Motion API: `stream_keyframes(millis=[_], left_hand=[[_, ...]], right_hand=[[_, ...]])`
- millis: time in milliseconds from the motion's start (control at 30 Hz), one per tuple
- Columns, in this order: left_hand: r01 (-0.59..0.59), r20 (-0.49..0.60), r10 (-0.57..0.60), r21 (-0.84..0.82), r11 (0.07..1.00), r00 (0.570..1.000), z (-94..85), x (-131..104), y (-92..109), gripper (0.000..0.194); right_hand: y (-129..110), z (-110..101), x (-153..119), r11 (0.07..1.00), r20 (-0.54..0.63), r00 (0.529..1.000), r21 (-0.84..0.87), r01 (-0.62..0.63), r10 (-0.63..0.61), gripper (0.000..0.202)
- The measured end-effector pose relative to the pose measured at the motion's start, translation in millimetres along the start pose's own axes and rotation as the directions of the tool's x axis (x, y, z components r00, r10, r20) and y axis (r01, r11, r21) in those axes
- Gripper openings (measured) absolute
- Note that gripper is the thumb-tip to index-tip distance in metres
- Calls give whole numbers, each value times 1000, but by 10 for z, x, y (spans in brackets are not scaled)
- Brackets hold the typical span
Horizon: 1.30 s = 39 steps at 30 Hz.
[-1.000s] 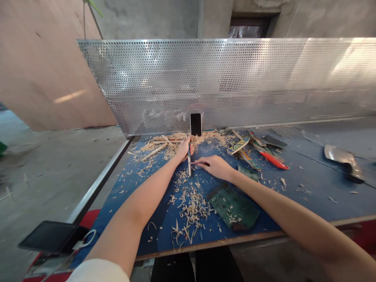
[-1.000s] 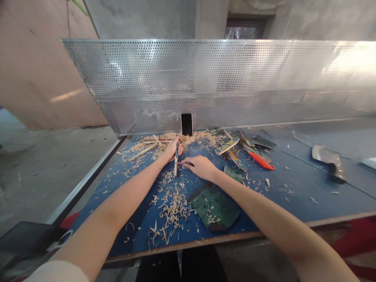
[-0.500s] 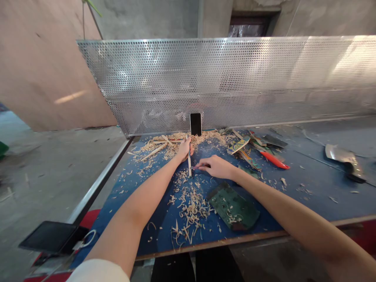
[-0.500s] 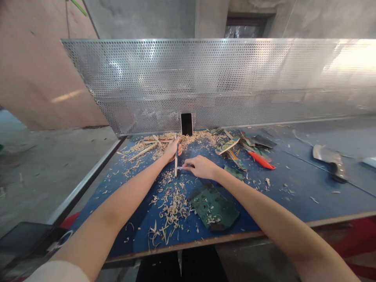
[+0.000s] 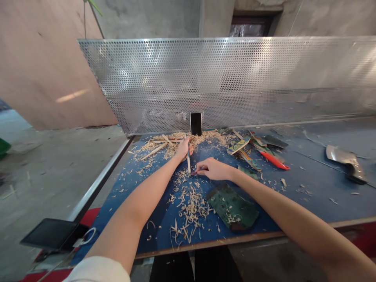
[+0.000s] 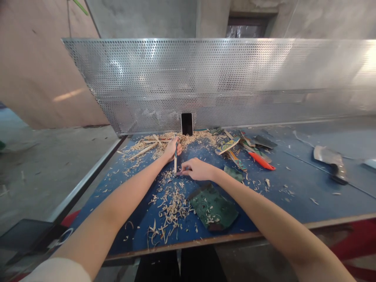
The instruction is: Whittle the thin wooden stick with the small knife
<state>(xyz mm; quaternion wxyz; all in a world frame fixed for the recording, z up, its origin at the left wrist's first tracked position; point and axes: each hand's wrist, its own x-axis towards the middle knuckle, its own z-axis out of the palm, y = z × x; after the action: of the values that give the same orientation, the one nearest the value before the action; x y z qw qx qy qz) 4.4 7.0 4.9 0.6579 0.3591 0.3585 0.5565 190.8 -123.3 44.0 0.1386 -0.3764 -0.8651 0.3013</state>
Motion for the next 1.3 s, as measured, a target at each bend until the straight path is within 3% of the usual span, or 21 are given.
stream_keyframes(millis=[67,167,300,400,533,733,900,1133,1300], left_hand=[[4,3,-4,1,1000,1000,-3,4,0,41],[10,5,-10,8,1000,1000,-2,3,4,41],[10,11,-10,11,1000,1000,2,-14,9,41],[16,10,-16,9,1000,1000,5,-27,9,41],[20,4,-20,10,1000,1000,11,-20,10,43],[6,1,-6,30,1000,1000,9,-4,10,38],[0,12,0,23,1000,1000,-4,-9,3,38],[-2,5,1,30,1000,1000,0,-3,-5,36],[-9,10,9,16,1000,1000,0,5,-10,42]], right_hand=[[-16,-15,-57,999,16,999,-31,40,-39,18],[-7,-10,-86,993,-71,995,-101,63,-71,20],[25,10,-37,990,-69,988,-25,140,-142,27],[44,16,20,996,-173,981,-15,85,-86,27],[98,8,85,987,-284,959,-149,-52,7,27],[180,8,135,966,-258,966,-251,-55,-12,20],[140,12,155,986,-223,974,-169,-4,-34,23],[79,-71,5,998,-55,997,-14,57,-58,21],[111,-93,-48,998,-236,970,19,60,-54,24]])
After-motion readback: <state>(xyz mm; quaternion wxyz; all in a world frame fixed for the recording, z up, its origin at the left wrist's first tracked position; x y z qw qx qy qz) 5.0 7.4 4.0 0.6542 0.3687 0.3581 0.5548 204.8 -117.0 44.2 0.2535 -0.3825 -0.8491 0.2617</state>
